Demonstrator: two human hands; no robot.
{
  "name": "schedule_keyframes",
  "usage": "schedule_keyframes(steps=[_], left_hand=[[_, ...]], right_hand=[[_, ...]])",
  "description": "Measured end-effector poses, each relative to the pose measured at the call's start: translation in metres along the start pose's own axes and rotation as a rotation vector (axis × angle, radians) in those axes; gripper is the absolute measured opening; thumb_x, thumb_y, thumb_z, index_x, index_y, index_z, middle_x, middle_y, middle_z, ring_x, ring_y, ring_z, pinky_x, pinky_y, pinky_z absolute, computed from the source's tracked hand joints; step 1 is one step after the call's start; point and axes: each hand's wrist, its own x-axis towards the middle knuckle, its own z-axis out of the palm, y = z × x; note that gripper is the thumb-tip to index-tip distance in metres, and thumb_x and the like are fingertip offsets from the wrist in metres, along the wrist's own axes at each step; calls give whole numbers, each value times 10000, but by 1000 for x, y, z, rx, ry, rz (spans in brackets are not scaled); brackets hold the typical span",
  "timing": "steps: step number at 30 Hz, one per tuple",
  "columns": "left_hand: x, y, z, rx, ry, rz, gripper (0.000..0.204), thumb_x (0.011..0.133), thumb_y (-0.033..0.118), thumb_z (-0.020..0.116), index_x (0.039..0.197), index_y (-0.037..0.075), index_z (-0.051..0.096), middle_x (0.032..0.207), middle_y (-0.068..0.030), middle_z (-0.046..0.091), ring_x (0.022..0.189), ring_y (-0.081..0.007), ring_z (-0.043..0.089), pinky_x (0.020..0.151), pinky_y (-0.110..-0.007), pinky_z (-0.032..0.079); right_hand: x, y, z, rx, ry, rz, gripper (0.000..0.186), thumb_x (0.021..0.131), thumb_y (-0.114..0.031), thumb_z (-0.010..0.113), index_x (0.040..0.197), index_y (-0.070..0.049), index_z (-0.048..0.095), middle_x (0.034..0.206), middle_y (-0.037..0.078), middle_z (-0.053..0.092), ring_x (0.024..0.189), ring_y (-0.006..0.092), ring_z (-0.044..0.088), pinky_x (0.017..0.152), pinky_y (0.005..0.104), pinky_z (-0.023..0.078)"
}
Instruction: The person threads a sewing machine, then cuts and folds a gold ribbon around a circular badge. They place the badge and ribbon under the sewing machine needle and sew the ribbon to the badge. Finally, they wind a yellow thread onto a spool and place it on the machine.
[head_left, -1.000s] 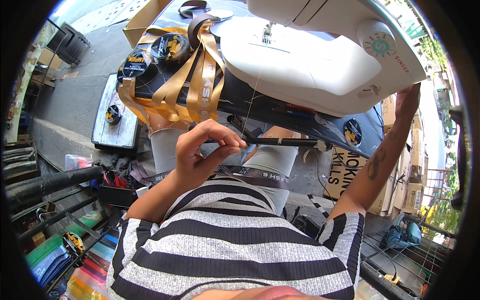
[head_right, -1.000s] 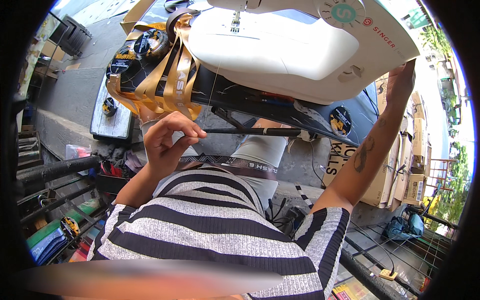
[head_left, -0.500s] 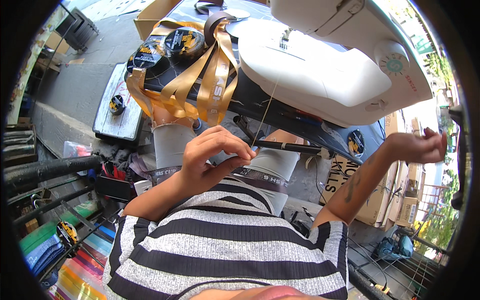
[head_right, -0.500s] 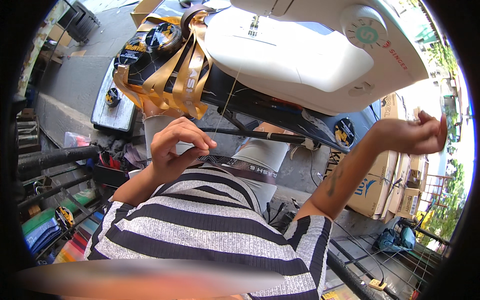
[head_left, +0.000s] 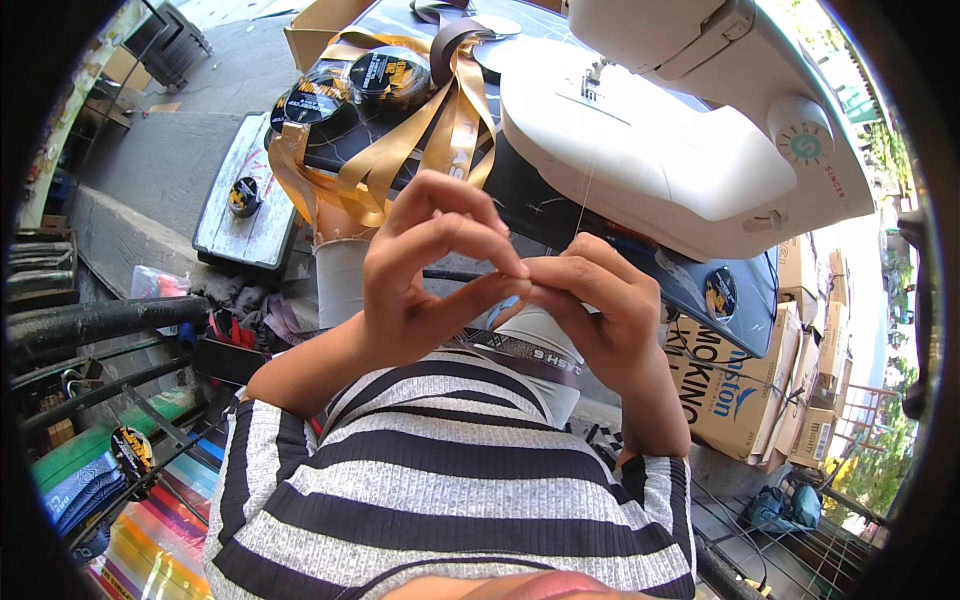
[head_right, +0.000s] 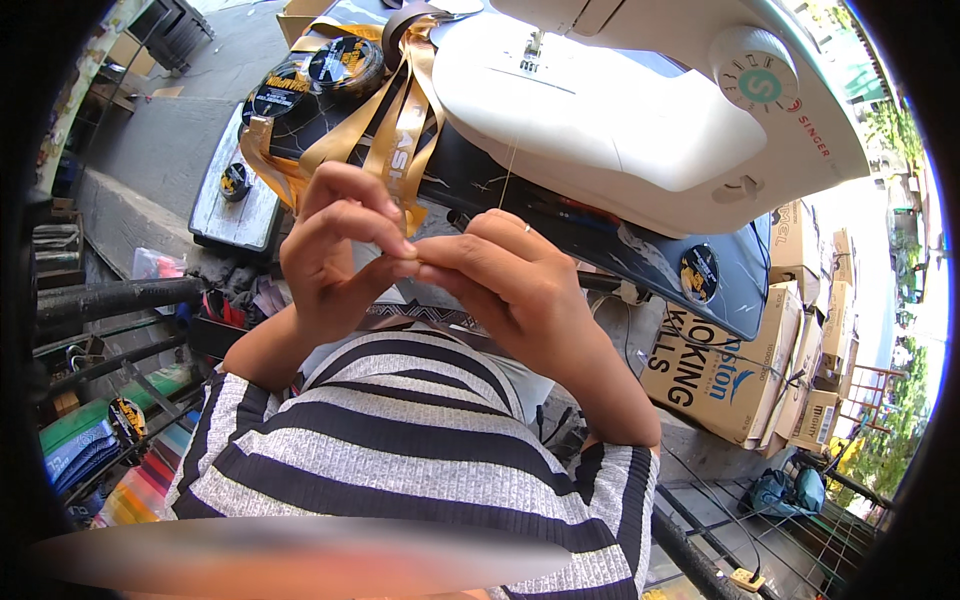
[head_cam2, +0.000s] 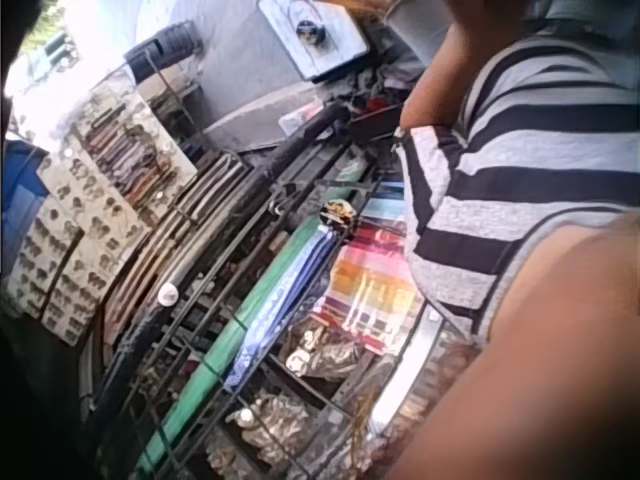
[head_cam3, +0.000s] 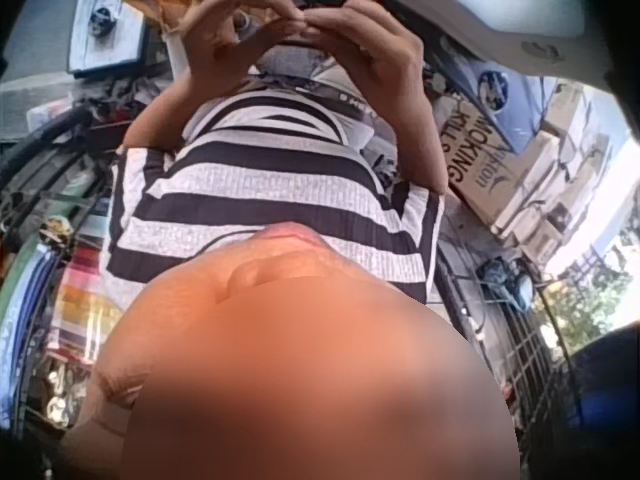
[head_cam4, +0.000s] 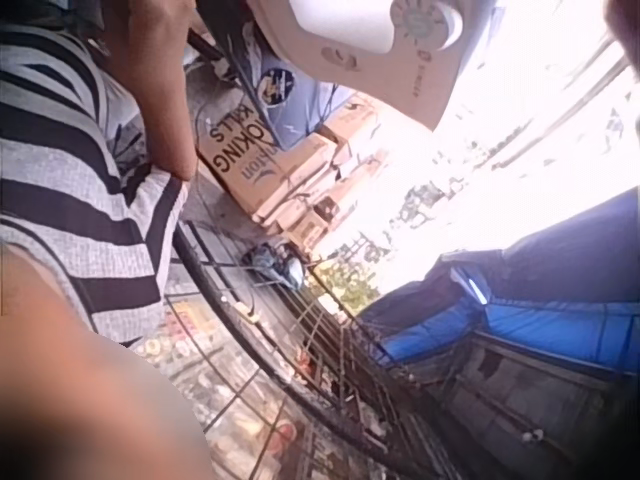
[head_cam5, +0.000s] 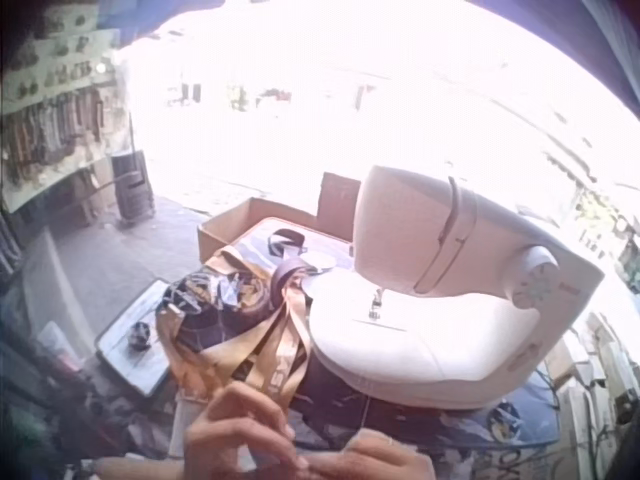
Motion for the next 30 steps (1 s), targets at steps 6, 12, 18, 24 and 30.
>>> schedule_keyframes(steps=[6, 12, 18, 24, 30], left_hand=[[46, -34, 10, 311, -27, 30, 220, 800, 236, 771, 990, 134, 723, 865, -6, 601, 825, -153, 592, 751, -308, 415], [94, -82, 29, 676, -92, 193, 210, 849, 245, 710, 1046, 178, 735, 835, 5, 660, 762, -180, 631, 756, -353, 385], [106, -84, 50, 789, -167, 217, 190, 859, 209, 681, 1033, 172, 749, 887, -64, 707, 775, -225, 673, 807, -391, 459], [113, -89, 46, 655, -237, 79, 153, 852, 202, 692, 987, 165, 755, 724, -71, 666, 662, -204, 640, 647, -334, 480], [106, -98, 29, 430, -249, -31, 110, 839, 177, 751, 935, 126, 773, 771, -2, 650, 679, -77, 488, 603, -227, 401]], right_hand=[[-14, -1, -23, -187, 225, 32, 180, 791, -8, 734, 970, -19, 721, 787, 56, 648, 605, 152, 497, 536, 275, 402], [-21, 1, -42, -245, 429, -90, 173, 787, 4, 732, 960, -7, 729, 889, 48, 734, 595, 112, 481, 530, 228, 392], [-27, 2, -45, -255, 433, -110, 202, 771, 9, 740, 972, -7, 730, 875, 47, 729, 590, 122, 484, 531, 232, 393], [-26, 3, -44, -231, 420, -86, 226, 749, 8, 753, 974, -6, 731, 858, 46, 725, 594, 128, 499, 533, 235, 397], [-27, 4, -44, -214, 391, -62, 216, 748, 12, 751, 962, -12, 737, 837, 49, 718, 592, 129, 503, 538, 242, 407]])
